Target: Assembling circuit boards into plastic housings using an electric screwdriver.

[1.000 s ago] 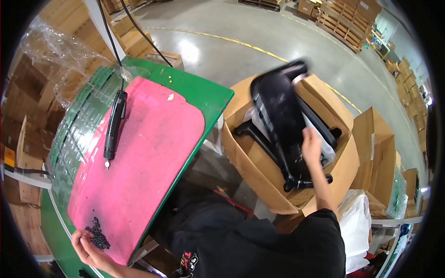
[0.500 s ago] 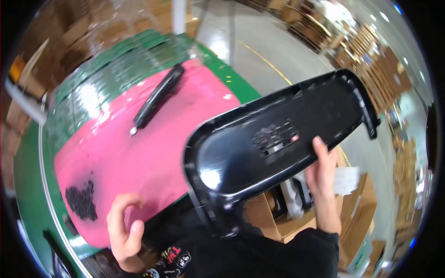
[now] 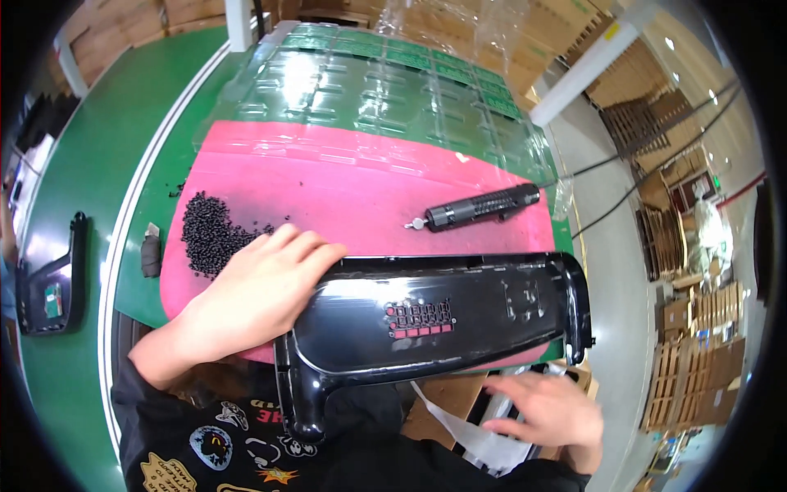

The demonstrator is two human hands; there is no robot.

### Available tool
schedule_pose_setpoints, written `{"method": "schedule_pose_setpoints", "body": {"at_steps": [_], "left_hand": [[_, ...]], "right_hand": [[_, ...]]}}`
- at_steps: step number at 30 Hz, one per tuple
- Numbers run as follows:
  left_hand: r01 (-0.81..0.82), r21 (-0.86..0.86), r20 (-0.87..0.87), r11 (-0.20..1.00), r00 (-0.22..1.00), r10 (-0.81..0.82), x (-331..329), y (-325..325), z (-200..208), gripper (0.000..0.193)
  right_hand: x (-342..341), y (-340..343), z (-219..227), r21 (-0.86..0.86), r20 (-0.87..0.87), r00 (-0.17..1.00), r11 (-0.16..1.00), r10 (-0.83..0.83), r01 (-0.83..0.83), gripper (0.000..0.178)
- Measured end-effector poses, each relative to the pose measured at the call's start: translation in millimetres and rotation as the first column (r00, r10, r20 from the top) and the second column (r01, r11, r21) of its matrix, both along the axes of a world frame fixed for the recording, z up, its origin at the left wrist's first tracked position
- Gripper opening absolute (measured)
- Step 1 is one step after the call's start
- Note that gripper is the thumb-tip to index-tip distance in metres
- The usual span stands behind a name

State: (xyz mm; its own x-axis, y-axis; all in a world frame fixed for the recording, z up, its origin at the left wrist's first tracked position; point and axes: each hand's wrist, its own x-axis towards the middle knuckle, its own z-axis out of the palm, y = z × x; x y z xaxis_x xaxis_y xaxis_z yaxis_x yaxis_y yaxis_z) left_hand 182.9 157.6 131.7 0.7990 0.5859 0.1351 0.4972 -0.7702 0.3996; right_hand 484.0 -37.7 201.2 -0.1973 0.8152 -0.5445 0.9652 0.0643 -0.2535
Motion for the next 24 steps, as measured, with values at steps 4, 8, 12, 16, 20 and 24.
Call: {"method": "schedule_pose_setpoints", "body": {"at_steps": [4,8,12,16,20,24], "left_hand": [[0.065,0.045,0.055,0.997,0.996,-0.067,21,20,-22,0.044],[0.177,0.182,0.129,0.967,0.971,-0.202,32,44,-47,0.015],[0.185,0.267,0.093,0.946,0.972,-0.217,25,54,-37,0.014],[0.123,0.255,0.077,0.959,0.986,-0.147,8,60,-39,0.014],[0.124,0.211,0.086,0.970,0.986,-0.145,8,64,-42,0.014],[0.115,0.205,0.114,0.972,0.984,-0.140,11,64,-37,0.015]], "right_hand": [[4,125,18,0.193,-0.104,0.990,0.979,0.092,-0.071,0.043],[46,265,-23,0.626,0.080,0.966,0.767,-0.246,0.144,0.038],[154,347,-77,0.688,0.444,0.759,0.724,-0.476,0.052,0.048],[162,387,-91,0.507,0.629,0.626,0.853,-0.461,0.120,0.057],[174,398,-113,0.497,0.656,0.642,0.867,-0.397,0.028,0.060],[188,390,-117,0.535,0.717,0.584,0.837,-0.380,-0.113,0.063]]}}
